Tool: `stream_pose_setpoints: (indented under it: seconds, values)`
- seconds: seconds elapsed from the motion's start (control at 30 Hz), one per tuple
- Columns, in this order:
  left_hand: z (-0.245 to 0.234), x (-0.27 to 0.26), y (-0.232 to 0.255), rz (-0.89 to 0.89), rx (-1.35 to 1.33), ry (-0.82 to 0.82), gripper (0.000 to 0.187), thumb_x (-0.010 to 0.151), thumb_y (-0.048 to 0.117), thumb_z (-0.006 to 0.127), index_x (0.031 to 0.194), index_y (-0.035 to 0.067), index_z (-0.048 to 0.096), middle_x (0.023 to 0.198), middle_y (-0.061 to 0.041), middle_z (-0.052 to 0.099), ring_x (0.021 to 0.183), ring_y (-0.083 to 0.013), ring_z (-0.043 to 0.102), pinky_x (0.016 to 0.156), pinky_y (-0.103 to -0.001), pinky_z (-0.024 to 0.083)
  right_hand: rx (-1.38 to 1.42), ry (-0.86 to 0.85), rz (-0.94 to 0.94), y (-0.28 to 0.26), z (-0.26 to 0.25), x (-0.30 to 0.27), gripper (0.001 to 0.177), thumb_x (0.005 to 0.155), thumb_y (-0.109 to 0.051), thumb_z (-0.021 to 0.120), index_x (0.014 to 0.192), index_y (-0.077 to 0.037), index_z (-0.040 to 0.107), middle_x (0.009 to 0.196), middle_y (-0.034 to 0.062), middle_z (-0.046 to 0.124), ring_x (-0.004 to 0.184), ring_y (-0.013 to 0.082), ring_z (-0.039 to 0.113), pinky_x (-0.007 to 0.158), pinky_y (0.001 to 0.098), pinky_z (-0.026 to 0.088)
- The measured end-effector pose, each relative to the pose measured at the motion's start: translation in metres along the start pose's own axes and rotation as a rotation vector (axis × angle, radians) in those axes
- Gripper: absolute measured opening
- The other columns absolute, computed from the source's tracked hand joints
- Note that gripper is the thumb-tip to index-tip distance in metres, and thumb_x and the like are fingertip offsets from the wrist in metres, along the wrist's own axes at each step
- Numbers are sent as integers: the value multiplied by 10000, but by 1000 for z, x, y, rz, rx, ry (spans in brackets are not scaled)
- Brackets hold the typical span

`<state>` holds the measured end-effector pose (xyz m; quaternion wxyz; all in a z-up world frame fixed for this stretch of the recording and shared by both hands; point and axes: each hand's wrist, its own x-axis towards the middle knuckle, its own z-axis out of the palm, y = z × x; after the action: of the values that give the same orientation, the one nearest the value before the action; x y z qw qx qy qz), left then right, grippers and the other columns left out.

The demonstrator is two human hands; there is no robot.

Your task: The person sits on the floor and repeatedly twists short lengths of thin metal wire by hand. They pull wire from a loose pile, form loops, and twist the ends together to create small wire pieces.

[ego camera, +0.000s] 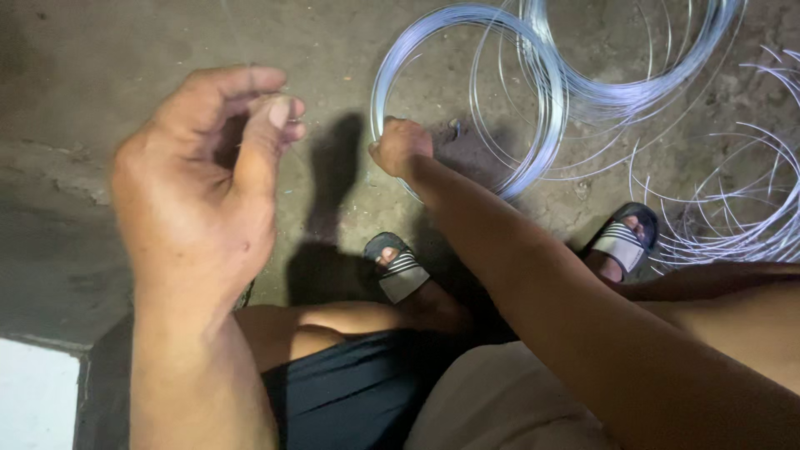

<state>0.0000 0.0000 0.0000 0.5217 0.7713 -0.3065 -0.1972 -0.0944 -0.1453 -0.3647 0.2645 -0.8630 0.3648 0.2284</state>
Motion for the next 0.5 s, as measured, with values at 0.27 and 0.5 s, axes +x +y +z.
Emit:
stream_pose_setpoints:
  seconds: [0.27, 0.5]
  values:
    - [1, 4, 14, 44, 48, -15, 125, 1020, 17, 652, 1138, -21, 667, 980, -90, 750, 893, -108, 738, 800, -229, 588, 1025, 50, 38, -1, 17, -26, 249, 999, -160, 580, 1214, -33, 569, 882, 196, 680, 798, 290, 676, 691, 415, 544]
    - [3, -1, 16, 86, -74, -17, 130, 1062, 5, 651, 1179, -51, 653, 1045, -105, 729, 984, -135, 738, 906, -254, 632, 859, 604, -324, -77, 14, -78, 261, 952, -63, 532, 1195, -38, 624, 989, 160, 661, 913, 290, 624, 780, 417, 538]
